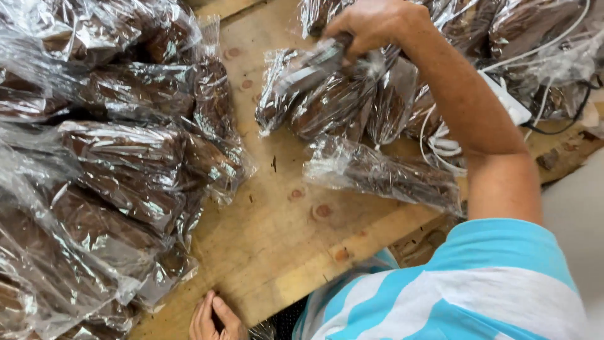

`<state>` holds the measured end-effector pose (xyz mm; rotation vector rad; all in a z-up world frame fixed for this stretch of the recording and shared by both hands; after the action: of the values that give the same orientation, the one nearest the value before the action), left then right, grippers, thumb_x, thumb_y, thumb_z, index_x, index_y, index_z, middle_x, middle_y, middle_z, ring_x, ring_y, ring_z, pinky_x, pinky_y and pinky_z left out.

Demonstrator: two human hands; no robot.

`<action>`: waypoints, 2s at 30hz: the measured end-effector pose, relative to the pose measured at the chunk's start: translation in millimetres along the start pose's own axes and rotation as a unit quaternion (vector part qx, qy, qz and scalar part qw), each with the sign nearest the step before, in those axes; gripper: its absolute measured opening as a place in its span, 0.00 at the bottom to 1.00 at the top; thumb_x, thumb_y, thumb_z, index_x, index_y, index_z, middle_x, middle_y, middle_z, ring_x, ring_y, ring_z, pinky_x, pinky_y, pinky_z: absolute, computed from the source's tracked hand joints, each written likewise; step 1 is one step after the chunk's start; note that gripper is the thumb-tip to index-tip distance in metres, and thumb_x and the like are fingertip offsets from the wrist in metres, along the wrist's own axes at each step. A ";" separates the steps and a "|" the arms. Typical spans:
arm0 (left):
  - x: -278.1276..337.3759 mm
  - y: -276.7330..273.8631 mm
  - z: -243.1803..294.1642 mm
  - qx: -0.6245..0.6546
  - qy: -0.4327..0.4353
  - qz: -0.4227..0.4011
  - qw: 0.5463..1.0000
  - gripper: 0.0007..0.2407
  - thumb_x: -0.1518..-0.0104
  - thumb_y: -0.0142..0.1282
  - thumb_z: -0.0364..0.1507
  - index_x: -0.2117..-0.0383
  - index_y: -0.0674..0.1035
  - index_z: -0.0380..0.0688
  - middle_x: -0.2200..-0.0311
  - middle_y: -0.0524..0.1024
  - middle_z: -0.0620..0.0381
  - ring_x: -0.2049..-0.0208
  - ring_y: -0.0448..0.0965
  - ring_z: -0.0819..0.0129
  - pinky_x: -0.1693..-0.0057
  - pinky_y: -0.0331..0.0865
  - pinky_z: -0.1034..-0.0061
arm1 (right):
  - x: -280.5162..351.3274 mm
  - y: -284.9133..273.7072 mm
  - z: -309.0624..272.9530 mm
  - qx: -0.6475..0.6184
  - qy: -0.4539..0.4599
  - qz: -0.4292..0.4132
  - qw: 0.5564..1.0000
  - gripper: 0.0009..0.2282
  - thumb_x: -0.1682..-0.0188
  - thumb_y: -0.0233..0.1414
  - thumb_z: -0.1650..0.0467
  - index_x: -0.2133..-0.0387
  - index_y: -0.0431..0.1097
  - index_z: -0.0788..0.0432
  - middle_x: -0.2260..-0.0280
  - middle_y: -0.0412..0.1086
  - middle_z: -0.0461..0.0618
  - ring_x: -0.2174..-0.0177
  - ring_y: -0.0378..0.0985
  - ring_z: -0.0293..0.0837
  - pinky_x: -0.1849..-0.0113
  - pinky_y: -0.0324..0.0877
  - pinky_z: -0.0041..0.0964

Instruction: Wrapping brown rectangular blocks in clear plastic bags and securing them by twisting or tying the tops.

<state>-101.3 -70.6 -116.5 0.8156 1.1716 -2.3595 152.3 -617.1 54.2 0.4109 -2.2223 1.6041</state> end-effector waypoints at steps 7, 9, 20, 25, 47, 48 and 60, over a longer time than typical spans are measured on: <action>-29.5 -24.0 50.4 -0.058 0.014 -0.035 0.998 0.04 0.33 0.62 0.20 0.60 0.87 0.32 0.59 0.85 0.46 0.52 0.84 0.51 0.45 0.77 0.63 | 53.9 17.8 3.6 -0.035 0.042 0.031 0.998 0.27 0.46 0.54 0.73 0.33 0.61 0.40 0.50 0.70 0.52 0.58 0.70 0.51 0.55 0.64 0.47; -26.8 -22.0 44.3 -0.022 -0.003 -0.053 0.998 0.06 0.33 0.61 0.22 0.56 0.85 0.32 0.56 0.84 0.46 0.51 0.83 0.54 0.44 0.76 0.64 | 78.1 8.6 -3.8 0.026 0.034 0.144 0.989 0.25 0.42 0.54 0.60 0.37 0.61 0.62 0.56 0.72 0.62 0.61 0.74 0.59 0.57 0.73 0.59; -53.2 -23.1 105.5 0.103 0.086 -0.088 0.987 0.23 0.37 0.62 0.37 0.40 0.70 0.40 0.37 0.67 0.43 0.35 0.67 0.45 0.31 0.67 0.50 | 143.7 150.9 -135.4 -0.283 -0.257 0.111 0.917 0.15 0.51 0.59 0.62 0.58 0.68 0.59 0.65 0.78 0.52 0.76 0.78 0.36 0.81 0.72 0.21; -73.4 8.2 157.1 -0.020 0.197 -0.219 0.955 0.29 0.30 0.47 0.52 0.30 0.60 0.51 0.28 0.58 0.51 0.26 0.47 0.38 0.29 0.32 0.24 | 154.6 199.7 -180.0 -0.351 -0.335 -0.004 0.874 0.20 0.54 0.60 0.58 0.58 0.70 0.62 0.69 0.75 0.48 0.76 0.75 0.35 0.77 0.70 0.23; -137.7 80.3 223.4 0.310 0.108 -0.222 0.918 0.25 0.40 0.59 0.42 0.44 0.77 0.34 0.45 0.76 0.40 0.46 0.80 0.45 0.40 0.71 0.55 | 138.6 194.4 -88.7 -0.547 -0.282 0.332 0.715 0.06 0.51 0.61 0.79 0.63 0.77 0.71 0.66 0.76 0.64 0.68 0.81 0.51 0.64 0.77 0.42; -142.5 81.1 229.2 0.324 0.125 -0.201 0.916 0.18 0.34 0.52 0.38 0.48 0.80 0.37 0.47 0.78 0.44 0.48 0.82 0.50 0.37 0.68 0.55 | 138.0 191.0 -90.5 -0.534 -0.323 0.345 0.701 0.05 0.51 0.60 0.79 0.64 0.78 0.71 0.67 0.75 0.64 0.71 0.79 0.51 0.65 0.76 0.44; -147.7 68.8 260.8 0.287 0.168 -0.087 0.939 0.11 0.48 0.70 0.27 0.59 0.85 0.43 0.69 0.81 0.57 0.70 0.82 0.65 0.35 0.62 0.41 | 164.9 187.5 -94.5 -0.471 -0.368 0.466 0.653 0.05 0.54 0.62 0.76 0.68 0.80 0.68 0.66 0.74 0.63 0.70 0.73 0.49 0.63 0.72 0.44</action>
<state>-36.2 -310.5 64.5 1.4021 0.6729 -2.8378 -64.9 -472.4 -1.8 -0.6250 -3.8379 0.1342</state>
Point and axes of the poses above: each hand's wrist, its own x-axis away from the middle knuckle, its own y-axis out of the palm, z = x × y, the point moved 6 cm from there along -x, towards the middle knuckle
